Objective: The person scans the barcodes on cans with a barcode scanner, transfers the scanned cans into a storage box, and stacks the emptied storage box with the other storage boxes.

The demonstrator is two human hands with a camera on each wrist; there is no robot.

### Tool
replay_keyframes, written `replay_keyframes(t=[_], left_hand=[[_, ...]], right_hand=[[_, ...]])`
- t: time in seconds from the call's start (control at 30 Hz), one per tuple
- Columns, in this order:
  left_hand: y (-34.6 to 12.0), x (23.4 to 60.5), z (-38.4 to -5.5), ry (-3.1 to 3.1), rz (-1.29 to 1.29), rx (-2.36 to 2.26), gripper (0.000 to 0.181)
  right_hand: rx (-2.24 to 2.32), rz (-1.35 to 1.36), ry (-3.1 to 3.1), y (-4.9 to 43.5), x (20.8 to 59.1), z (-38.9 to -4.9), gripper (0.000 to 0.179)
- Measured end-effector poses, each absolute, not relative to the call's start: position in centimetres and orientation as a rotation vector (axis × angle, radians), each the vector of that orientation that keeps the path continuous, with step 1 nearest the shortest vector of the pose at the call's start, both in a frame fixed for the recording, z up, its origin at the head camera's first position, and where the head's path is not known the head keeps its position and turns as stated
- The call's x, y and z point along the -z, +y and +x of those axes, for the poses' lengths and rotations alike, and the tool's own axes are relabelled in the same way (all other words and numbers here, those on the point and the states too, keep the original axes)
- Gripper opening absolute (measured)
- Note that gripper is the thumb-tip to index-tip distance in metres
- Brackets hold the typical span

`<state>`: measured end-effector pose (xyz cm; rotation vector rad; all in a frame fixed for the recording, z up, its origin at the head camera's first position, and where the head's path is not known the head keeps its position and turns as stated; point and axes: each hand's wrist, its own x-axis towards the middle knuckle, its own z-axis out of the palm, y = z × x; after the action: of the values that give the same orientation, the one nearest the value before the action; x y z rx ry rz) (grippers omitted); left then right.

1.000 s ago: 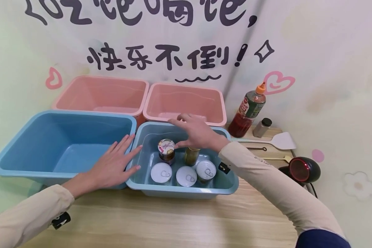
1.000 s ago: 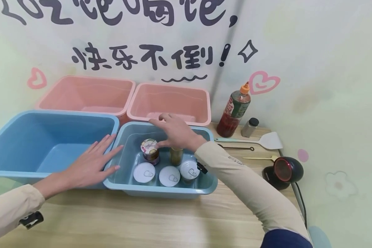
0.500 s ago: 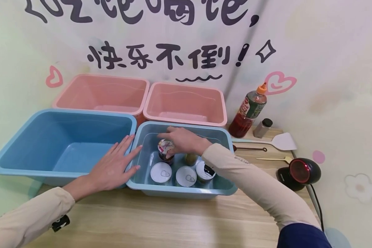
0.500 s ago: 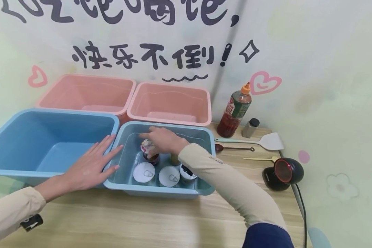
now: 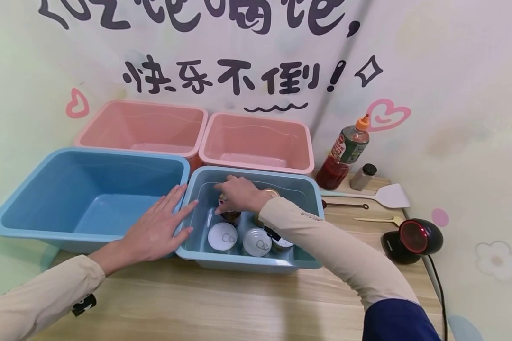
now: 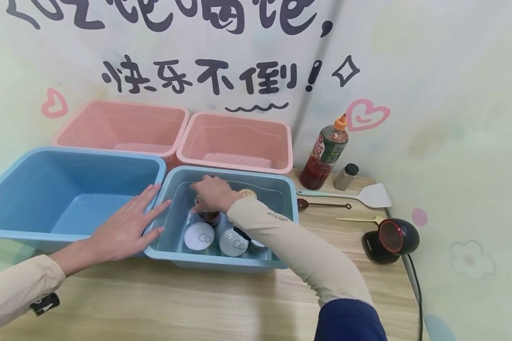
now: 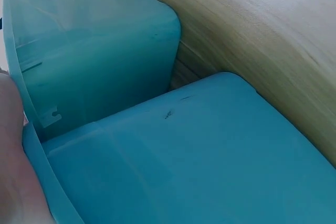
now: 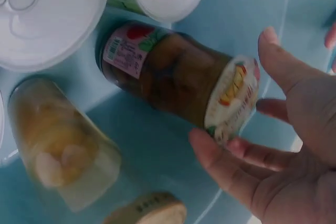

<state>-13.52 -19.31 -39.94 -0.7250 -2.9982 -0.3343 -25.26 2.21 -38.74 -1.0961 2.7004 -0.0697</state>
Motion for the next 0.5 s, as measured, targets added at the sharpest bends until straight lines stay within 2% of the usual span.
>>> replay_keyframes(t=[0.2,0.5], left_hand=[[-19.4,39.9,-13.6,-2.983,-0.737,0.319,0.063],[-19.4,40.0,-13.6,-2.982,-0.731,0.311,0.063]], right_hand=[[0.021,-1.057,2.742,1.5,39.2,-25.0,0.054],[0.043,-0.955,2.802,1.0,40.0,-24.3,0.025]])
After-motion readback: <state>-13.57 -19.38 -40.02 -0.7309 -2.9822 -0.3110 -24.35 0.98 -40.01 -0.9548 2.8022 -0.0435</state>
